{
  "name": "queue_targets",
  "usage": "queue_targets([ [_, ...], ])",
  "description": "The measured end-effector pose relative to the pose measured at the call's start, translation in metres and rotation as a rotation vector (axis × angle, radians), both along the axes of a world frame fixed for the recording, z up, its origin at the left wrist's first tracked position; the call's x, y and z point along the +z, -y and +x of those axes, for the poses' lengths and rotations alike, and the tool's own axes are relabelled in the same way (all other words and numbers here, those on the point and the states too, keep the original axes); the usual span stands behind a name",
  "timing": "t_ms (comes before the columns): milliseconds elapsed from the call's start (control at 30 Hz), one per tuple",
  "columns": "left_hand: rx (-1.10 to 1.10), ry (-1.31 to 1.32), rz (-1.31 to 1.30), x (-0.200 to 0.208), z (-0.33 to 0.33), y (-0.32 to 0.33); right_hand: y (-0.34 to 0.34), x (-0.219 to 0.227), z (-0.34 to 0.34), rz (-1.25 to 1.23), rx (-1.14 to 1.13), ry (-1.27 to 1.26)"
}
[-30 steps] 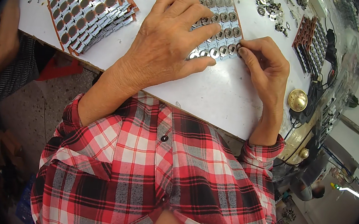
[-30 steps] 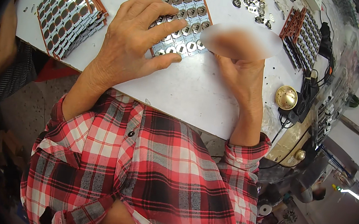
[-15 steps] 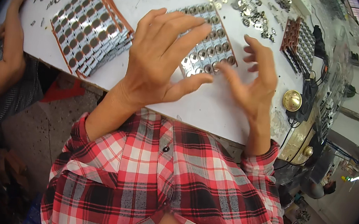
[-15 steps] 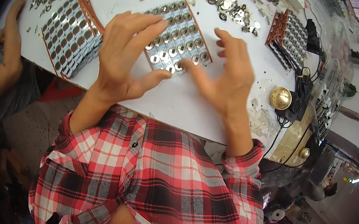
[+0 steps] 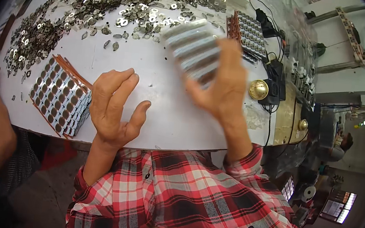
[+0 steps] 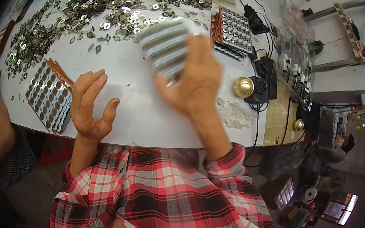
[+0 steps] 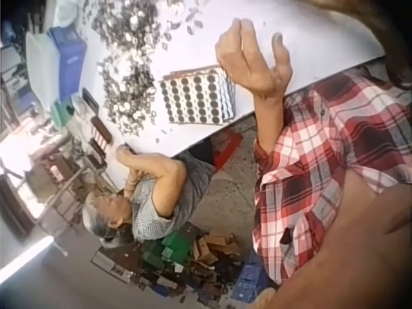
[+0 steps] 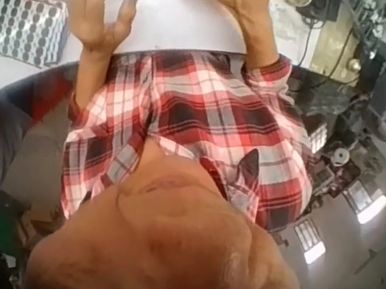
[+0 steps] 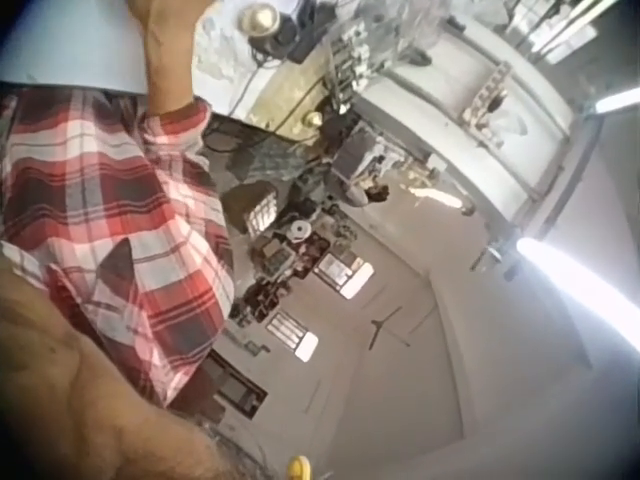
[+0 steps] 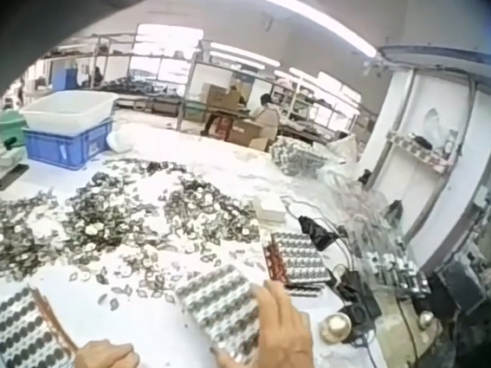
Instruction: Manually place small metal circular components into a grid template on a workshop table.
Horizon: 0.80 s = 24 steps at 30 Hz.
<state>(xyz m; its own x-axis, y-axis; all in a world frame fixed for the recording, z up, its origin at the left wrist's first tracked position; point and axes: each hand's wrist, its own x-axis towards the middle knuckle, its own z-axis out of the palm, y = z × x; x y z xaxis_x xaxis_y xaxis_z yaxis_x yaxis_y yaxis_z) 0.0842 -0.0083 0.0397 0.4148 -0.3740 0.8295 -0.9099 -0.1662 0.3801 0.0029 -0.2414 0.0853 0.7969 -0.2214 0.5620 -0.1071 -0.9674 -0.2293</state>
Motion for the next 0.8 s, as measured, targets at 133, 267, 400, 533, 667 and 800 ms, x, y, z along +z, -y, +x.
queue_targets([
  [133,-0.008,-0.036,-0.039,-0.004,-0.001,0.003,0.09,0.013,0.013,-0.05,-0.451,0.035],
  [267,-0.033,-0.023,-0.035,-0.004,0.001,0.005,0.141,0.008,0.023,0.005,-0.642,-0.081],
  [400,-0.048,-0.07,-0.015,-0.005,-0.001,0.0,0.147,-0.004,0.029,0.052,-0.633,-0.218],
  [533,-0.023,-0.085,-0.006,-0.008,0.001,0.003,0.132,-0.026,0.034,-0.42,-0.441,0.108],
  [667,-0.028,-0.069,-0.055,-0.008,0.0,0.005,0.058,-0.016,0.046,0.084,-0.012,-0.025],
  [800,0.009,0.036,-0.096,-0.01,-0.003,0.004,0.017,-0.039,0.057,-0.029,0.334,-0.055],
])
